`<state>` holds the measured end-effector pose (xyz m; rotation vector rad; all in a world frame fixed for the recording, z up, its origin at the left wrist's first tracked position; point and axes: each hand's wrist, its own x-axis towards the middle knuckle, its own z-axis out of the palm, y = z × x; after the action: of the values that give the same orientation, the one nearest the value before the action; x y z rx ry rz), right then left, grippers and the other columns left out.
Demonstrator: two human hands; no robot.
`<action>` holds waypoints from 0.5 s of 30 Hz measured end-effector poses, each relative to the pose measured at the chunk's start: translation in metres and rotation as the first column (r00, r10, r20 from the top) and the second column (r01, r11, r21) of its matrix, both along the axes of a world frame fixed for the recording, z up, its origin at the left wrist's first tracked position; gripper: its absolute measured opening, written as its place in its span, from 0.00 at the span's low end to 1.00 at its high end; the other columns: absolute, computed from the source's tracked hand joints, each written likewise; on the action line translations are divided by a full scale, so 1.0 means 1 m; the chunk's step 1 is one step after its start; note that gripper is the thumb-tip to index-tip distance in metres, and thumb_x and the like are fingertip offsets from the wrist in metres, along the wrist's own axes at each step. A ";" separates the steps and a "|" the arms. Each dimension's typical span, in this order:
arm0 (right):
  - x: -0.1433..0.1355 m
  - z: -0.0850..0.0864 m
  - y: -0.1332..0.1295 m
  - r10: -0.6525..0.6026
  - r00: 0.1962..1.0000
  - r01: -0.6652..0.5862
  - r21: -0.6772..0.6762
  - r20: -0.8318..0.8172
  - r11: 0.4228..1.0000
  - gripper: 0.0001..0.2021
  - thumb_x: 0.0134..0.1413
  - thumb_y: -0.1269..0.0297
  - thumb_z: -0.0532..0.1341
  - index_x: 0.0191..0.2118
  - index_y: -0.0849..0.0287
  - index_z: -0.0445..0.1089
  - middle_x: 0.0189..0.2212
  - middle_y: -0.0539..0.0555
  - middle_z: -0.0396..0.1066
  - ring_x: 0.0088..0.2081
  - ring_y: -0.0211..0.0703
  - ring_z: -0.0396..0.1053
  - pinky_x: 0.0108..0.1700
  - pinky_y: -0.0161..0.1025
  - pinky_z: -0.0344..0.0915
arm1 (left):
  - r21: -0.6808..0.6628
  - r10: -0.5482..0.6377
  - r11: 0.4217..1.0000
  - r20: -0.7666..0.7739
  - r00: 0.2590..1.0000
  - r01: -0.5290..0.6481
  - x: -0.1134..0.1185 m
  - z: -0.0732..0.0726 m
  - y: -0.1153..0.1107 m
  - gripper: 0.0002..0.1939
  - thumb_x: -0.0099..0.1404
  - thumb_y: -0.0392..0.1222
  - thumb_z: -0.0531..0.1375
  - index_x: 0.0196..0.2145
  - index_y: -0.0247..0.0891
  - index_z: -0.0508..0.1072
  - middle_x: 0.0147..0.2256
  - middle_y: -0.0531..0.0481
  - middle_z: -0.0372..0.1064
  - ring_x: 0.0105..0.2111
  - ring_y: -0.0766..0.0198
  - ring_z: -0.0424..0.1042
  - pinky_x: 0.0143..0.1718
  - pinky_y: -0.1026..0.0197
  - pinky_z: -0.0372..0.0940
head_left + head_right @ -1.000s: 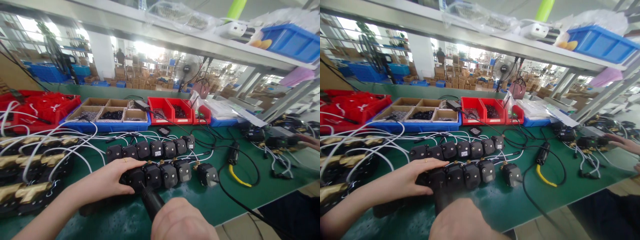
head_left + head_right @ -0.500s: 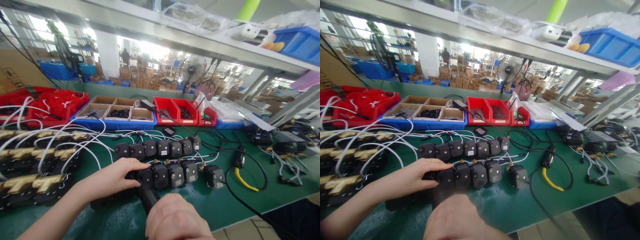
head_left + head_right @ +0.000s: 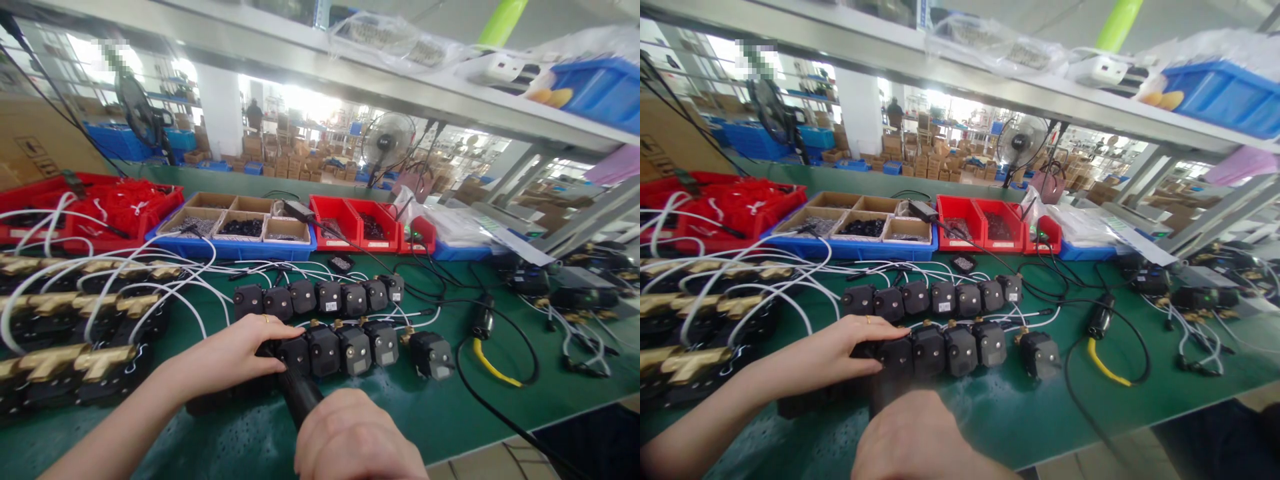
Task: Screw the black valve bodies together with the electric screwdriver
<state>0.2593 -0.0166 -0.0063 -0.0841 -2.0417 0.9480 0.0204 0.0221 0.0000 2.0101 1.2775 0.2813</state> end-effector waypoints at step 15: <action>-0.009 -0.017 -0.011 -0.133 0.989 0.134 0.004 -0.066 0.991 0.06 0.69 0.61 0.59 0.45 0.54 0.70 0.27 0.49 0.74 0.29 0.39 0.77 0.38 0.35 0.80 | 0.010 0.000 1.000 0.008 1.000 0.000 -0.002 -0.003 -0.001 0.31 0.60 0.38 0.63 0.61 0.53 0.69 0.60 0.50 0.69 0.60 0.53 0.66 0.64 0.49 0.57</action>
<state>0.2499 -0.0272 -0.0237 -0.1808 -1.9537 0.8479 0.0183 0.0216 -0.0029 2.0154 1.2738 0.2965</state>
